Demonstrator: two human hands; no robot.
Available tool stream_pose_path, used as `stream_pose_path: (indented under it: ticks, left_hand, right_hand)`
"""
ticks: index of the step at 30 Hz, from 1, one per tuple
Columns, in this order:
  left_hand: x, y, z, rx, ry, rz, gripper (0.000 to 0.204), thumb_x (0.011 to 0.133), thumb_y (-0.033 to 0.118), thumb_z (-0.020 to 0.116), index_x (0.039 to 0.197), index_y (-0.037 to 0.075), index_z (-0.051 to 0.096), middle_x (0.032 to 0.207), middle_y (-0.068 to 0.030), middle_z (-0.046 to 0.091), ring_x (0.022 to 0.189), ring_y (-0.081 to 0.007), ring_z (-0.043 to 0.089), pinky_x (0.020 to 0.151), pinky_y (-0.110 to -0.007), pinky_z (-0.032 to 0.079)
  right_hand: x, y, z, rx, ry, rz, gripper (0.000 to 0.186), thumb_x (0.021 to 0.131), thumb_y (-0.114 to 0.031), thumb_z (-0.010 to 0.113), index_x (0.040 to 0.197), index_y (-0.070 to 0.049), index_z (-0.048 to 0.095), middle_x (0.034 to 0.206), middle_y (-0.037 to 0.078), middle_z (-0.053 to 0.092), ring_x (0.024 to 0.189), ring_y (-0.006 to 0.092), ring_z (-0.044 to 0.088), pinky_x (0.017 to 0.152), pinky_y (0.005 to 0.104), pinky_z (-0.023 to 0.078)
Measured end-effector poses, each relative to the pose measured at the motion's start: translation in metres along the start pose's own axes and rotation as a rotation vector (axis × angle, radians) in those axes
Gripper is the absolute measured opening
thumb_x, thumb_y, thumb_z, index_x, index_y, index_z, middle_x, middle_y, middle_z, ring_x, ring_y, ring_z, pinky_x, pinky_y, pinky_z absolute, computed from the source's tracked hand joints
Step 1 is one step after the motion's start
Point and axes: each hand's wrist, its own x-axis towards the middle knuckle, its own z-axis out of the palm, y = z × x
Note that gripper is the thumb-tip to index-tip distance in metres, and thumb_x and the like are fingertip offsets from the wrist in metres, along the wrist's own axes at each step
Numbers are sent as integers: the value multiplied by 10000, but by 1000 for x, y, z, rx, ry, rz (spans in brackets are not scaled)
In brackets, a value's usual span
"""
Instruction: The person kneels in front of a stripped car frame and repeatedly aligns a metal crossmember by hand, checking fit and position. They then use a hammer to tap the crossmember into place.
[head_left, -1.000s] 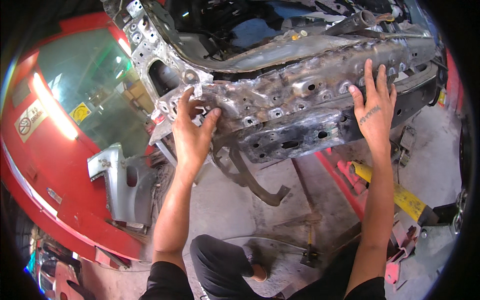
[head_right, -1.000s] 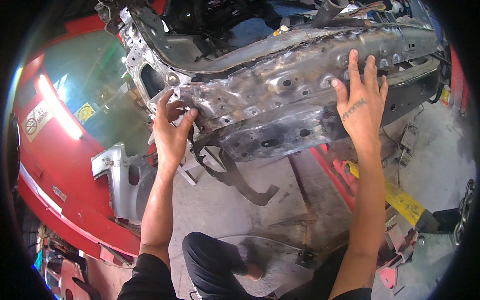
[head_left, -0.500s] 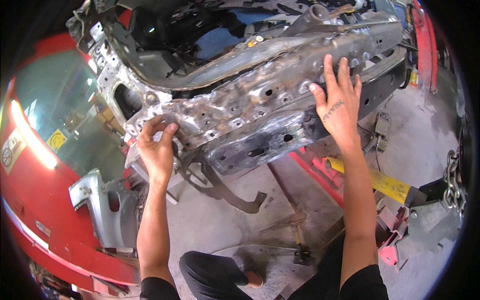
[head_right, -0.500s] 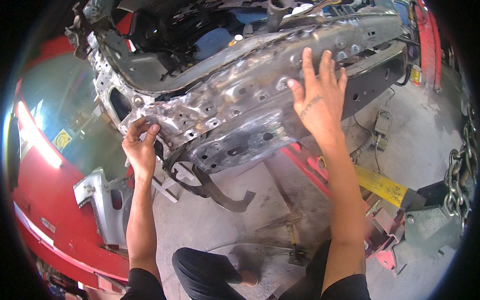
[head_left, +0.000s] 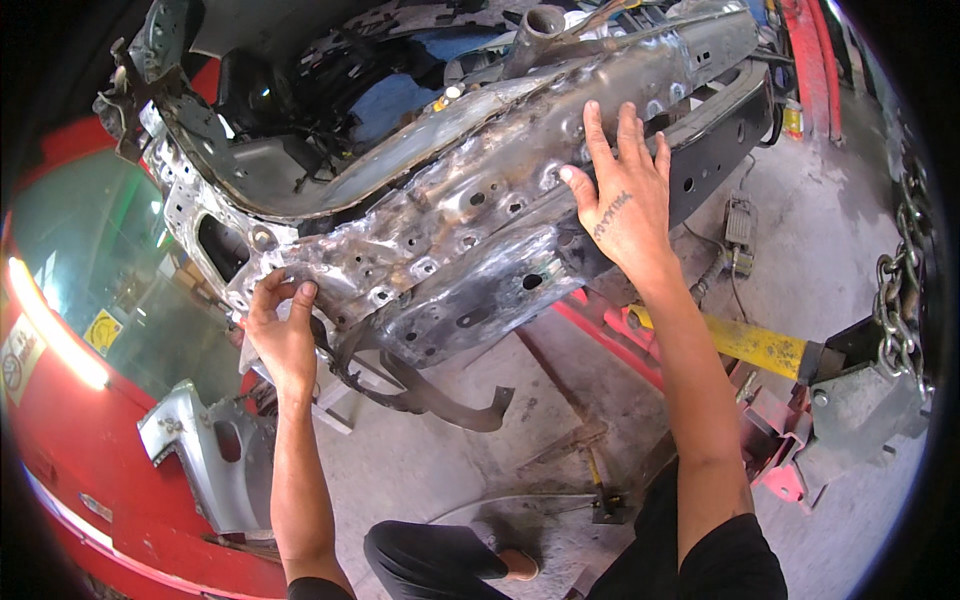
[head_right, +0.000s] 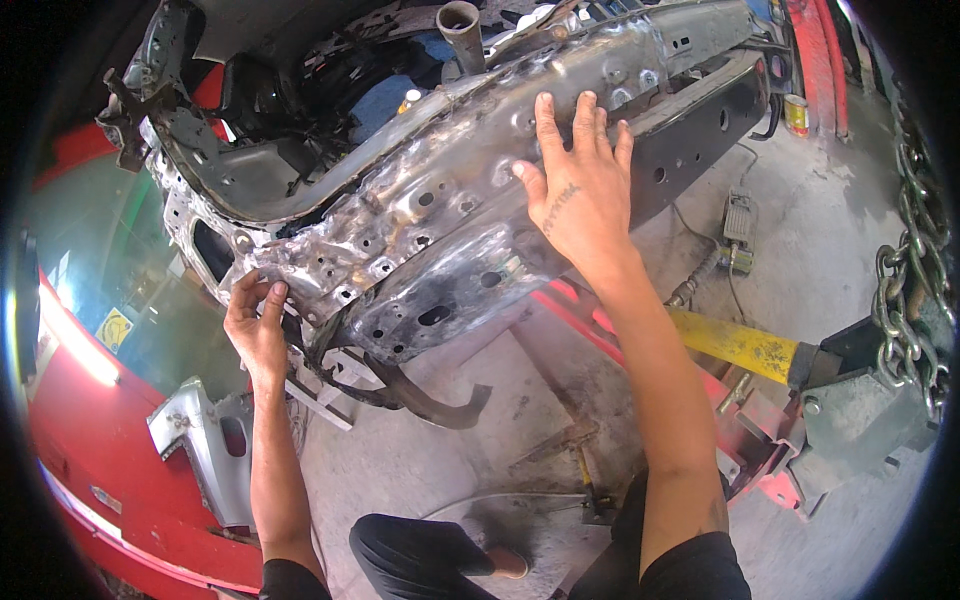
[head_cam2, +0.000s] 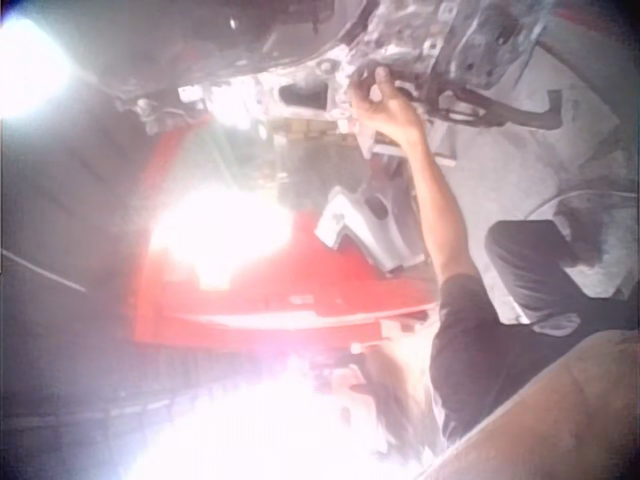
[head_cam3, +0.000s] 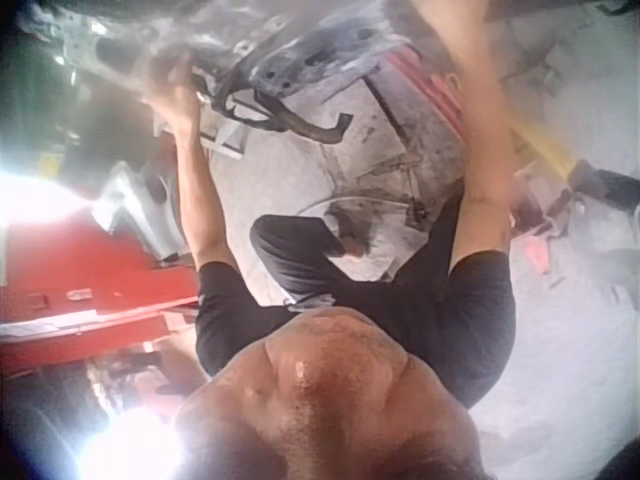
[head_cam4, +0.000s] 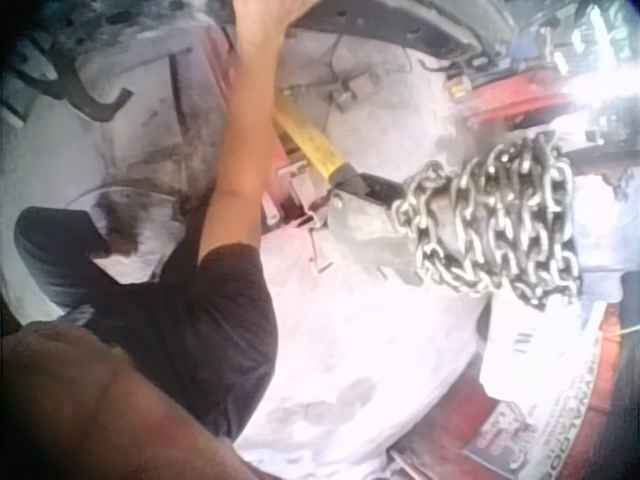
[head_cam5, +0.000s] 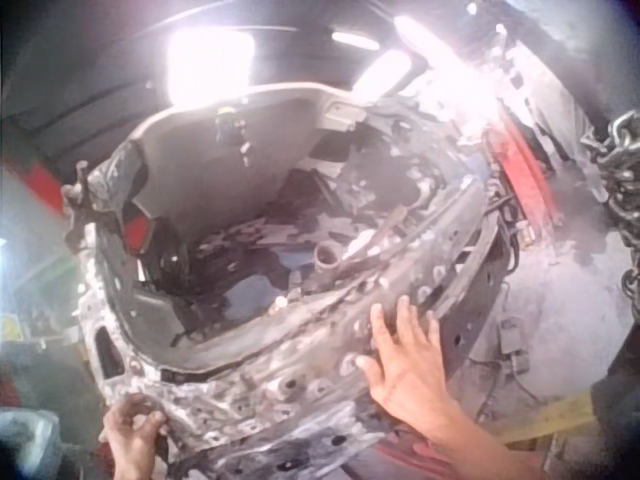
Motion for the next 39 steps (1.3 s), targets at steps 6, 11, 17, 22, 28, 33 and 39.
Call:
stream_pose_path:
  ticks: [6, 11, 17, 22, 28, 33, 39]
  left_hand:
    - [5, -1, -3, 54, -5, 37, 438, 871, 156, 825, 1224, -55, 674, 933, -90, 732, 919, -170, 664, 950, -324, 481]
    - [5, -1, 0, 15, 12, 34, 430, 866, 167, 833, 1210, -47, 689, 908, -76, 738, 900, -159, 665, 949, -329, 485]
    - [2, 3, 1, -15, 4, 36, 408, 857, 128, 832, 1207, -36, 703, 901, -79, 736, 885, -162, 668, 924, -335, 501]
    - [3, 6, -3, 18, 1, 44, 413, 859, 116, 835, 1216, -43, 699, 920, -108, 756, 883, -163, 675, 900, -335, 510]
    - [7, 10, -2, 59, -13, 58, 429, 865, 113, 828, 1239, -42, 687, 921, -61, 743, 888, -136, 666, 876, -305, 501]
    - [4, 10, -5, 57, -22, 42, 433, 867, 131, 822, 1231, -56, 683, 934, -84, 746, 916, -156, 668, 922, -335, 494]
    - [5, 6, -4, 12, -26, 10, 438, 862, 158, 823, 1214, -62, 682, 929, -101, 738, 926, -189, 672, 969, -368, 491]
  right_hand:
    - [1, -1, -2, -3, 0, 4, 715, 980, -391, 656, 1596, -120, 414, 1542, 394, 391, 1393, 512, 473, 1214, 604, 244]
    - [0, 0, 0, -32, 24, -9, 706, 985, -387, 650, 1597, -123, 415, 1542, 388, 396, 1392, 501, 480, 1210, 603, 252]
    - [0, 2, 0, -59, -7, 7, 727, 993, -388, 643, 1618, -135, 373, 1564, 374, 379, 1424, 491, 448, 1228, 591, 230]
    - [0, 0, 3, -74, 9, 6, 705, 1024, -467, 578, 1620, -148, 379, 1572, 329, 404, 1451, 442, 427, 1201, 604, 269]
    - [1, 0, 0, -50, 2, 2, 732, 985, -381, 657, 1612, -126, 380, 1562, 378, 375, 1416, 493, 455, 1215, 599, 255]
    - [1, -1, -1, -33, -8, 14, 728, 982, -381, 656, 1608, -125, 388, 1561, 377, 372, 1414, 494, 456, 1215, 603, 249]
    - [0, 0, -2, -6, 4, 11, 730, 975, -372, 663, 1606, -125, 392, 1557, 382, 372, 1400, 503, 466, 1215, 607, 245]
